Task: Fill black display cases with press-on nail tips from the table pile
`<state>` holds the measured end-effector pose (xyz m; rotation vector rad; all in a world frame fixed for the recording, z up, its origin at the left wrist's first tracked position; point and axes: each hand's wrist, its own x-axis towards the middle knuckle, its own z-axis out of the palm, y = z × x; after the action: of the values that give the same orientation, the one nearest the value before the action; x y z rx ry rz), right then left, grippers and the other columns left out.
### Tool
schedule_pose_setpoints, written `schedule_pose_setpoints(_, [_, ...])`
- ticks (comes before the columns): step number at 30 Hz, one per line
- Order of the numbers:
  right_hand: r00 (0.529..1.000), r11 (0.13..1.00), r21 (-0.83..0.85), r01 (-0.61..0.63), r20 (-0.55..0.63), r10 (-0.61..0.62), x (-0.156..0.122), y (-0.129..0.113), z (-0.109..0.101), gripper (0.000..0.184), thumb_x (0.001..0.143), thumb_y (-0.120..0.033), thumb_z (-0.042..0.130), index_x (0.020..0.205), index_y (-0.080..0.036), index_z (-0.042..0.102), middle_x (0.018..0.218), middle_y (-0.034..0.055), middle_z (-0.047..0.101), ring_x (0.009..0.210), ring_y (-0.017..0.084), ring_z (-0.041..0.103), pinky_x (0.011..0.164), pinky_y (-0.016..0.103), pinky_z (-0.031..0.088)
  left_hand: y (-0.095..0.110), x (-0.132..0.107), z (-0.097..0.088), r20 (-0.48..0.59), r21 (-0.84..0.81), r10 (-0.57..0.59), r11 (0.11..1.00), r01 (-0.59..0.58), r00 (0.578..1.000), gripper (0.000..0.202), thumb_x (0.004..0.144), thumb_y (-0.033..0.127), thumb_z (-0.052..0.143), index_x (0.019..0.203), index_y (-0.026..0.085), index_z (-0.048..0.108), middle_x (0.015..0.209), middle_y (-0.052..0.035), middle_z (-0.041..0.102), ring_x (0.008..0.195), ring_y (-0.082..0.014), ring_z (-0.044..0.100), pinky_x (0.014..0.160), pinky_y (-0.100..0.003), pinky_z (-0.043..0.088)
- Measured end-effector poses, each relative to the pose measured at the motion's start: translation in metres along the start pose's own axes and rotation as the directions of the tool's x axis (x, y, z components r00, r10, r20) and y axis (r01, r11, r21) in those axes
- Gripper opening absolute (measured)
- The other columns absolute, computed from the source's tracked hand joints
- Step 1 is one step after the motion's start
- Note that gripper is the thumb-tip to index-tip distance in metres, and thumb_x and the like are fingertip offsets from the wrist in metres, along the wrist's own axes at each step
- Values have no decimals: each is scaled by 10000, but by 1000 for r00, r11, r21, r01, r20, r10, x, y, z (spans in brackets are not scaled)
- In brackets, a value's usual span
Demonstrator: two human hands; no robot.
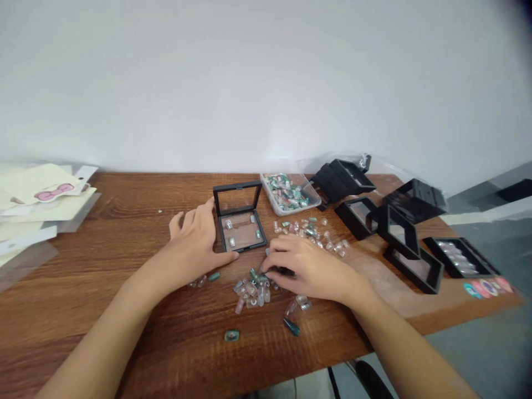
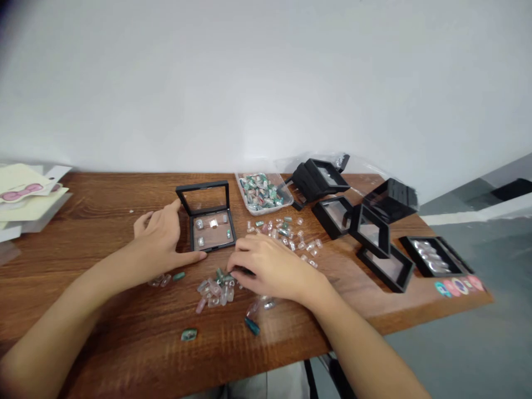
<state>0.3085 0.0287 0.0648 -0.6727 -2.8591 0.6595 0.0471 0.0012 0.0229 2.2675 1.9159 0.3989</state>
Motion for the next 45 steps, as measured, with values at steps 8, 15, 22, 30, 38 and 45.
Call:
schedule_pose_setpoints(8, [1000,1000,5,-1,0,1,0,0,2,122,930,-183,590,956,-187,709,891,44,641,884,182,577,834,325,439,-2,0,2,-9,-9,5,1000,-5,1000,1110,758,660,631,1543,148,37,1388,-214,427,1282,-436,405,1073,-596,203])
schedule_pose_setpoints(15, [1000,999,-41,0,-2,0,1,1,2,125,949,-216,584,955,-173,701,917,49,648,891,182,580,843,331,443,-3,2,2,-9,-21,16,1000,-17,1000,1146,738,659,650,1545,159,8,1390,-211,428,1291,-433,402,1075,-601,191])
schedule_pose_setpoints(22, [998,990,-131,47,-29,-51,2,3,6,183,972,-229,541,899,-171,697,890,57,643,849,181,573,808,323,440,-3,1,3,-9,-35,12,999,-12,1000,1148,743,665,649,1547,171,-6,1409,-211,413,1326,-432,374,1096,-582,164])
schedule_pose_setpoints(30, [994,1000,-26,-3,-106,0,1,3,4,93,926,-156,574,917,-174,665,873,35,686,822,166,621,790,295,462,-2,1,1,-3,-25,22,999,-22,1000,1143,749,651,649,1542,160,-13,1375,-210,435,1314,-421,393,1076,-588,183])
schedule_pose_setpoints(38, [979,993,101,-61,-187,79,-3,6,0,118,852,-80,610,877,-186,653,812,-16,708,734,121,651,696,220,444,-4,2,2,6,-12,23,1000,-23,1000,1159,742,663,647,1541,141,-12,1385,-220,426,1319,-431,381,1077,-594,175])
schedule_pose_setpoints(45, [983,995,93,-29,-178,46,-2,6,-1,162,853,-60,582,944,-175,652,857,4,683,797,135,619,761,253,446,-3,1,0,1,-48,25,999,-25,1000,1136,745,652,651,1546,174,2,1379,-202,438,1306,-422,396,1075,-582,185])
